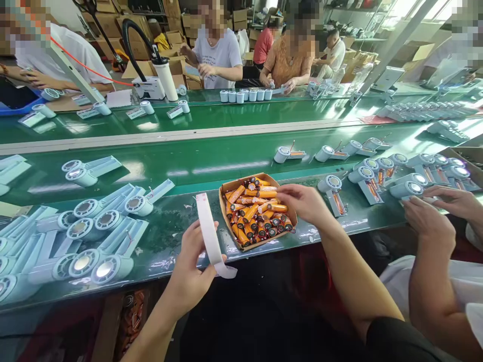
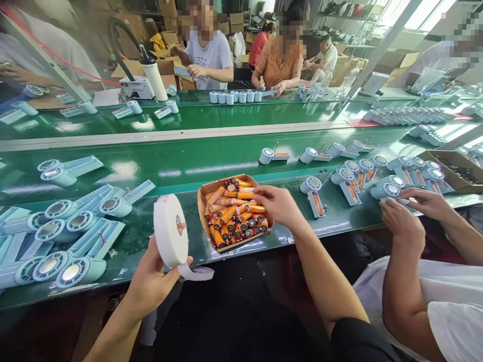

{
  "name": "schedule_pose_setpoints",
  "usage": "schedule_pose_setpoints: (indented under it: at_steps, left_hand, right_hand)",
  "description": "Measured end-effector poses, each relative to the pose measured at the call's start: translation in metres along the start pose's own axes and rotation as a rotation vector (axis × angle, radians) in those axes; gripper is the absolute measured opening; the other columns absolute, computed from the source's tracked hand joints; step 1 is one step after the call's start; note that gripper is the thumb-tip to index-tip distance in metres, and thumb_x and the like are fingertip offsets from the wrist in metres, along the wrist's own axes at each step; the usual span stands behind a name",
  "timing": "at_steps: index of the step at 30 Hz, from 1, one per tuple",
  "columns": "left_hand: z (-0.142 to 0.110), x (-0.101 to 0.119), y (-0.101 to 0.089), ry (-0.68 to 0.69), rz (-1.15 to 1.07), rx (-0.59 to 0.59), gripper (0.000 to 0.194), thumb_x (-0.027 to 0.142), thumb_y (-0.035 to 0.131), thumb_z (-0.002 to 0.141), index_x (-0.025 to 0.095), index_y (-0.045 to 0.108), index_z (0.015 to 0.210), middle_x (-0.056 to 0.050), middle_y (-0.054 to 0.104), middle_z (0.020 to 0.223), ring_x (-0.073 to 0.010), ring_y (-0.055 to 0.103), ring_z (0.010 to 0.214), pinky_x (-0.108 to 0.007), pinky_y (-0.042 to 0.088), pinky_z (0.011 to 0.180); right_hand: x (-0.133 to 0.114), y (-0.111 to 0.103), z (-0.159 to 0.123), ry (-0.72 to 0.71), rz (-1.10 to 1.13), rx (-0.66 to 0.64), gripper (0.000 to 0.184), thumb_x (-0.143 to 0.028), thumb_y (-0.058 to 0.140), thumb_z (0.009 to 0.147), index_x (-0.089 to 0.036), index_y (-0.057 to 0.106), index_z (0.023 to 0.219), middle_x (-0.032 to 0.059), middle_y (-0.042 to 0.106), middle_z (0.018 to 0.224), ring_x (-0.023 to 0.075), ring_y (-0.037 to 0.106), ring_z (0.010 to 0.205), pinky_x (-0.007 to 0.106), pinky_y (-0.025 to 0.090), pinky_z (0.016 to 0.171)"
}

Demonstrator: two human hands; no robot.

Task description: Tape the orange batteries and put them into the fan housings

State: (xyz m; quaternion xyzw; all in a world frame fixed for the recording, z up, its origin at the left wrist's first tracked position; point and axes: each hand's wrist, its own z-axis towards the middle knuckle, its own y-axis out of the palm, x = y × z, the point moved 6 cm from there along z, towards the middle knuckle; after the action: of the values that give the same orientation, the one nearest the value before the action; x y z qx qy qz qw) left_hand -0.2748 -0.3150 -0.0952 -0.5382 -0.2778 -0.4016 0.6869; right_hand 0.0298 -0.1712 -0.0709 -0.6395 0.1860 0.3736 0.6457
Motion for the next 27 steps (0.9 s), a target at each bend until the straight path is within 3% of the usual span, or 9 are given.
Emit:
schedule_pose_setpoints:
  at_steps: [2,3,7,10,14,17,20,23,27]
  left_hand:
    - [0.004,0.008,0.000,0.088,0.066,-0.013,0.047,0.027,0.066,0.096,0.036,0.062,0.142,-0.008,0.066,0.143,-0.0332,0.054,0.145,-0.057,0.048,0.122]
    - [0.005,0.010,0.000,0.124,0.094,-0.020,0.046,0.025,0.065,0.096,0.035,0.062,0.141,-0.008,0.067,0.142,-0.0332,0.054,0.146,-0.057,0.047,0.123]
    - [0.005,0.013,-0.001,0.190,0.177,-0.037,0.049,0.022,0.065,0.095,0.034,0.058,0.143,-0.008,0.068,0.141,-0.0351,0.048,0.150,-0.058,0.048,0.121]
    - [0.003,0.012,0.002,0.194,0.185,-0.049,0.054,0.021,0.064,0.095,0.036,0.055,0.147,-0.008,0.068,0.141,-0.0346,0.049,0.150,-0.057,0.050,0.120]
    - [0.002,0.010,0.009,0.192,0.221,-0.069,0.056,0.016,0.064,0.092,0.034,0.056,0.145,-0.008,0.067,0.140,-0.0343,0.048,0.149,-0.055,0.052,0.118]
    - [0.003,0.009,0.015,0.213,0.320,-0.086,0.054,0.008,0.062,0.086,0.030,0.062,0.135,-0.008,0.069,0.133,-0.0360,0.050,0.144,-0.056,0.053,0.114]
    - [0.004,0.013,0.017,0.292,0.437,-0.081,0.058,0.002,0.060,0.080,0.026,0.064,0.133,-0.010,0.071,0.129,-0.0368,0.050,0.137,-0.056,0.054,0.112]
    - [0.005,0.020,0.015,0.383,0.568,-0.048,0.059,-0.004,0.056,0.080,0.022,0.066,0.133,-0.011,0.073,0.126,-0.0363,0.051,0.133,-0.055,0.053,0.112]
    - [0.007,0.029,0.012,0.439,0.713,0.011,0.057,-0.006,0.055,0.083,0.020,0.071,0.132,-0.011,0.075,0.123,-0.0355,0.051,0.131,-0.050,0.054,0.110]
  right_hand:
    - [-0.005,-0.012,-0.003,-0.032,0.127,0.122,0.035,-0.044,0.061,0.100,-0.022,0.078,0.121,0.0077,0.083,0.109,0.0260,0.079,0.099,0.040,0.064,0.088]
    - [-0.008,-0.013,-0.004,-0.061,0.108,0.116,0.036,-0.044,0.063,0.100,-0.022,0.077,0.124,0.0083,0.082,0.114,0.0264,0.078,0.103,0.040,0.064,0.091]
    - [-0.012,0.006,-0.006,-0.078,-0.244,-0.195,0.027,-0.032,0.071,0.094,-0.024,0.080,0.118,0.0098,0.081,0.121,0.0294,0.075,0.113,0.043,0.059,0.102]
    - [-0.003,0.019,-0.003,-0.055,-0.330,-0.260,0.026,-0.027,0.070,0.093,-0.023,0.081,0.115,0.0112,0.080,0.123,0.0301,0.074,0.117,0.043,0.057,0.107]
    - [0.007,0.020,0.004,-0.039,-0.080,-0.106,0.023,-0.036,0.064,0.097,-0.024,0.082,0.105,0.0104,0.080,0.116,0.0291,0.074,0.113,0.044,0.058,0.105]
    - [0.010,0.010,0.000,0.050,0.361,0.092,0.043,-0.059,0.060,0.099,-0.024,0.080,0.114,0.0100,0.081,0.112,0.0282,0.075,0.108,0.044,0.062,0.098]
    - [-0.003,0.014,-0.016,0.080,0.674,0.094,0.059,-0.068,0.077,0.087,-0.023,0.078,0.125,0.0088,0.082,0.111,0.0265,0.078,0.100,0.041,0.065,0.091]
    - [-0.028,0.023,-0.033,0.069,0.662,-0.008,0.061,-0.057,0.091,0.078,-0.022,0.080,0.126,0.0074,0.082,0.108,0.0247,0.079,0.091,0.039,0.068,0.084]
    - [-0.052,0.026,-0.041,0.038,0.546,-0.009,0.051,-0.049,0.094,0.074,-0.023,0.086,0.117,0.0062,0.083,0.104,0.0224,0.077,0.075,0.035,0.068,0.067]
